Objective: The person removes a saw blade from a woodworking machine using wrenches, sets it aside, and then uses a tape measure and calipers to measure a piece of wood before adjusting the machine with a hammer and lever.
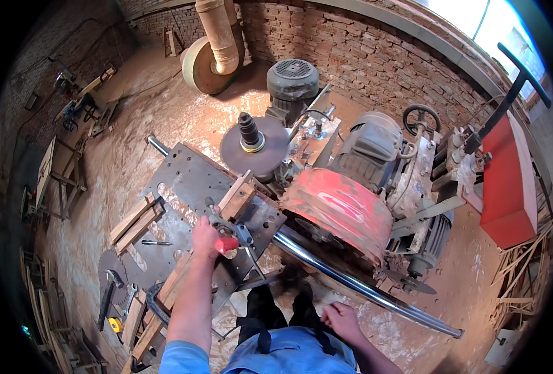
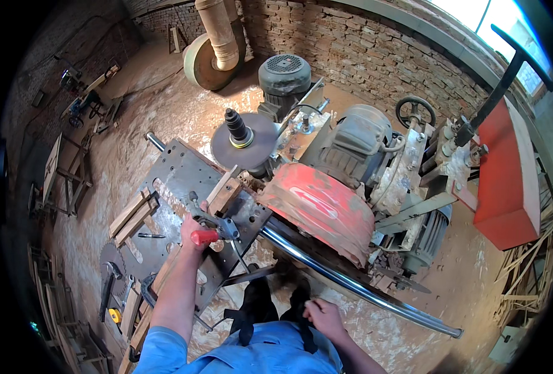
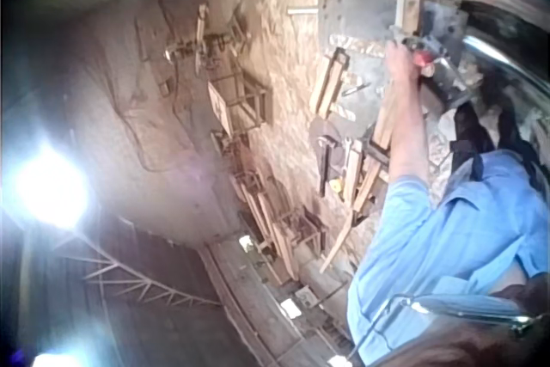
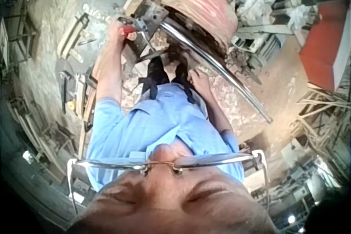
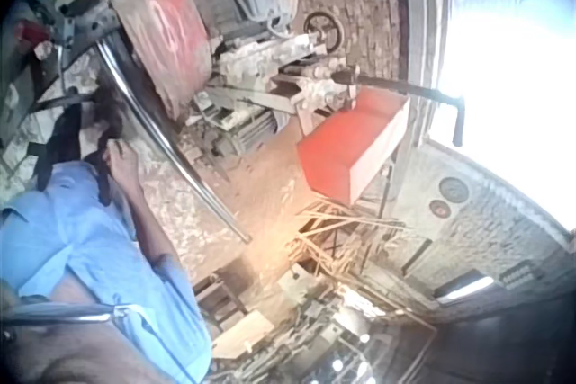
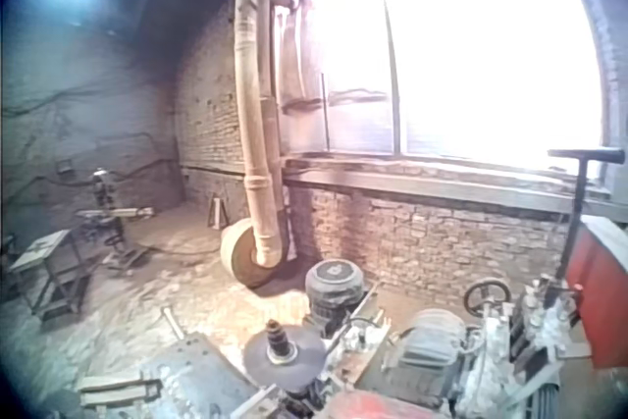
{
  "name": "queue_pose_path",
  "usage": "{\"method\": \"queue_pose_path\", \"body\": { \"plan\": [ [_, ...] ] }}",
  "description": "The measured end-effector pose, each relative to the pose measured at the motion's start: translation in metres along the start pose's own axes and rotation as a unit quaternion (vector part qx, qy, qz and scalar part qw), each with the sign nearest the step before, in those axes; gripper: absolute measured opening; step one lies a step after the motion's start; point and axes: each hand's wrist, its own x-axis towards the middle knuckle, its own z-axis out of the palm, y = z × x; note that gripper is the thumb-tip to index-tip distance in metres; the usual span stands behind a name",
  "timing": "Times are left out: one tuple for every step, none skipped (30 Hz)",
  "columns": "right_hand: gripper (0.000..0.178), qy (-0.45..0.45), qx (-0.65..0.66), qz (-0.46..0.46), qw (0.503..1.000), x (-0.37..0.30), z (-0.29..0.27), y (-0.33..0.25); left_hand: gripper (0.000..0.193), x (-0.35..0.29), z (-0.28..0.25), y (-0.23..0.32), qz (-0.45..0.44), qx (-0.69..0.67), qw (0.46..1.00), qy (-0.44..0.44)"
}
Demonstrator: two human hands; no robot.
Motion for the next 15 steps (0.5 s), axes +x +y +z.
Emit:
{"method": "queue_pose_path", "body": {
  "plan": [
    [0.028, -0.021, -0.004, -0.024, 0.999, 0.007, 0.013, -0.008, 0.049, 0.003, -0.003, -0.001, -0.002, -0.002, 1.000, -0.001],
    [0.029, -0.042, -0.008, -0.048, 0.998, 0.015, 0.026, -0.014, 0.047, 0.006, -0.006, -0.003, -0.003, -0.003, 1.000, -0.001],
    [0.031, -0.061, -0.026, -0.069, 0.995, 0.028, 0.039, -0.008, 0.045, 0.009, -0.010, -0.005, -0.004, -0.003, 1.000, 0.000],
    [0.031, -0.080, -0.042, -0.064, 0.994, 0.039, 0.053, -0.014, 0.044, 0.011, -0.011, -0.010, -0.009, -0.008, 1.000, -0.007],
    [0.031, -0.095, -0.055, -0.072, 0.991, 0.048, 0.065, -0.022, 0.042, 0.013, -0.014, -0.011, -0.011, -0.011, 1.000, -0.010],
    [0.030, -0.109, -0.069, -0.080, 0.988, 0.056, 0.077, -0.028, 0.041, 0.016, -0.017, -0.012, -0.014, -0.015, 1.000, -0.013],
    [0.030, -0.115, -0.055, -0.085, 0.988, 0.066, 0.091, -0.028, 0.042, 0.020, -0.020, -0.013, -0.016, -0.015, 1.000, -0.014],
    [0.030, -0.118, -0.040, -0.089, 0.988, 0.078, 0.105, -0.024, 0.042, 0.024, -0.020, -0.013, -0.016, -0.017, 1.000, -0.015],
    [0.030, -0.126, -0.027, -0.095, 0.987, 0.088, 0.119, -0.025, 0.042, 0.027, -0.022, -0.017, -0.021, -0.016, 1.000, -0.015],
    [0.030, -0.124, -0.050, -0.121, 0.984, 0.096, 0.131, -0.027, 0.044, 0.032, -0.016, -0.027, -0.026, -0.014, 0.999, -0.017],
    [0.030, -0.126, -0.072, -0.146, 0.979, 0.102, 0.145, -0.031, 0.045, 0.034, -0.004, -0.044, -0.036, -0.008, 0.999, -0.019],
    [0.030, -0.124, -0.093, -0.171, 0.973, 0.110, 0.158, -0.035, 0.047, 0.038, 0.002, -0.053, -0.041, -0.004, 0.999, -0.021],
    [0.032, -0.134, -0.124, -0.169, 0.969, 0.118, 0.171, -0.037, 0.050, 0.039, 0.006, -0.063, -0.031, -0.006, 0.999, -0.013],
    [0.034, -0.135, -0.132, -0.182, 0.965, 0.119, 0.181, -0.053, 0.052, 0.042, 0.007, -0.069, -0.021, -0.009, 1.000, -0.005],
    [0.038, -0.142, -0.145, -0.178, 0.963, 0.126, 0.194, -0.058, 0.055, 0.046, 0.007, -0.076, -0.011, -0.012, 1.000, 0.004]
  ]
}}
